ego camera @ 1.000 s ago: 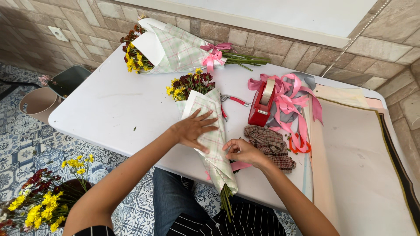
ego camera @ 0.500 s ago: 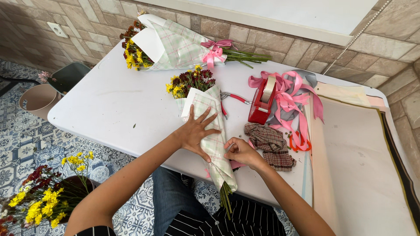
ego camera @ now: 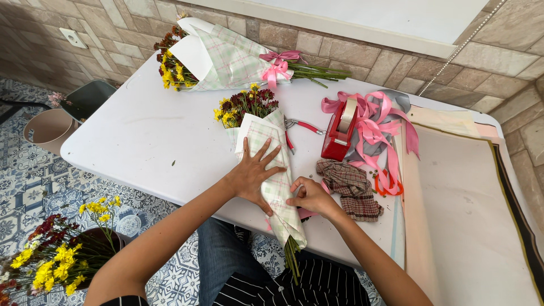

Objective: The person wraps a bouquet of yellow and red flowers in paper, secures the wrap with tape, and ties a pink ribbon around the stems.

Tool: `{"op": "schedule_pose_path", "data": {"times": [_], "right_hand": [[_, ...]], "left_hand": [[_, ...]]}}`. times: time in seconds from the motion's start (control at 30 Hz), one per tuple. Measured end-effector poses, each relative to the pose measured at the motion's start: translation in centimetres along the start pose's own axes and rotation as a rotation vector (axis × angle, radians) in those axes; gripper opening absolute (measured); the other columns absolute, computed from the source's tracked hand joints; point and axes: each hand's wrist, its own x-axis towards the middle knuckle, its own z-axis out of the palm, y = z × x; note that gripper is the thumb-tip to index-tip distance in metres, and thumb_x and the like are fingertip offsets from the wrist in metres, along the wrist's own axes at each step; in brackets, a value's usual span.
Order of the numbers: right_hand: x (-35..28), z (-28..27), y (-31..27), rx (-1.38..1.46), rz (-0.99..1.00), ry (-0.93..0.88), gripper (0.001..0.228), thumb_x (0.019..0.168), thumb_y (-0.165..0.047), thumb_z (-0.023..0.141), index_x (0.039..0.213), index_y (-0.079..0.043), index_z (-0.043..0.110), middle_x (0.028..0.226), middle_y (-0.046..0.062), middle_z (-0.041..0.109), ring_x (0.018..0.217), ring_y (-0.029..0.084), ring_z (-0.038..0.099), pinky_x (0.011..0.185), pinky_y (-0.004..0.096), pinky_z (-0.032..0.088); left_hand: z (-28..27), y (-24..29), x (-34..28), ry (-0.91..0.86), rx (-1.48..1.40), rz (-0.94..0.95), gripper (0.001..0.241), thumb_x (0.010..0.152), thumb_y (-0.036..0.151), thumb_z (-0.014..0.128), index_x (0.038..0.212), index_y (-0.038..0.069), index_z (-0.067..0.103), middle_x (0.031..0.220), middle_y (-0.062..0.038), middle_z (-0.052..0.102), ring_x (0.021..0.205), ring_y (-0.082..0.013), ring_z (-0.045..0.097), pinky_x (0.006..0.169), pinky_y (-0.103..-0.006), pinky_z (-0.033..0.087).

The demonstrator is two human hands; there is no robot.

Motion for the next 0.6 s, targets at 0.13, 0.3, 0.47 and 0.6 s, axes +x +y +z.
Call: {"op": "schedule_pose_path", "data": {"times": [0.13, 0.3, 0.47, 0.6], "right_hand": [[0.4, -0.1, 0.9, 0.001, 0.019, -0.021, 0.044, 0.073, -0.026, 0.092, 0.104, -0.006, 0.068, 0.065, 0.007, 0.068, 0.055, 0.015, 0.058, 0.046, 0.026, 0.042], [-0.9, 0.2, -0.4, 0.25, 0.096, -0.114, 0.038, 0.083, -0.021, 0.088, 0.102, 0.002, 0.064, 0.069, 0.013, 0.069, 0.049, 0.017, 0.064, 0.038, 0.023, 0.049], [-0.2, 0.0, 0.9, 0.427, 0.16, -0.194, 0.029, 0.084, -0.016, 0.085, 0.094, 0.002, 0.065, 0.067, 0.013, 0.067, 0.041, 0.017, 0.062, 0.032, 0.022, 0.047], [-0.4, -0.6, 0.4, 0.473, 0.187, -0.233, 0.027, 0.079, -0.01, 0.09, 0.082, 0.0, 0.065, 0.063, 0.014, 0.066, 0.037, 0.017, 0.061, 0.03, 0.021, 0.048]], "left_hand": [[0.3, -0.1, 0.0, 0.009, 0.008, 0.001, 0.127, 0.041, 0.107, 0.05, 0.147, 0.037, 0.044, 0.17, -0.012, 0.021, 0.157, -0.0404, 0.007, 0.112, -0.0835, -0.007], [0.2, -0.1, -0.1, 0.022, 0.034, 0.015, 0.131, 0.041, 0.108, 0.047, 0.149, 0.034, 0.044, 0.169, -0.012, 0.021, 0.157, -0.0399, 0.008, 0.112, -0.0845, -0.006], [3.5, -1.6, 1.2, 0.097, 0.086, 0.229, 0.118, 0.055, 0.106, 0.039, 0.153, 0.041, 0.036, 0.168, -0.005, 0.025, 0.155, -0.0325, 0.021, 0.113, -0.0835, 0.005], [6.2, -2.4, 1.8, 0.22, 0.138, 0.551, 0.082, 0.078, 0.092, 0.038, 0.151, 0.054, 0.036, 0.168, 0.0, 0.027, 0.155, -0.0317, 0.024, 0.113, -0.0814, 0.016]]}}
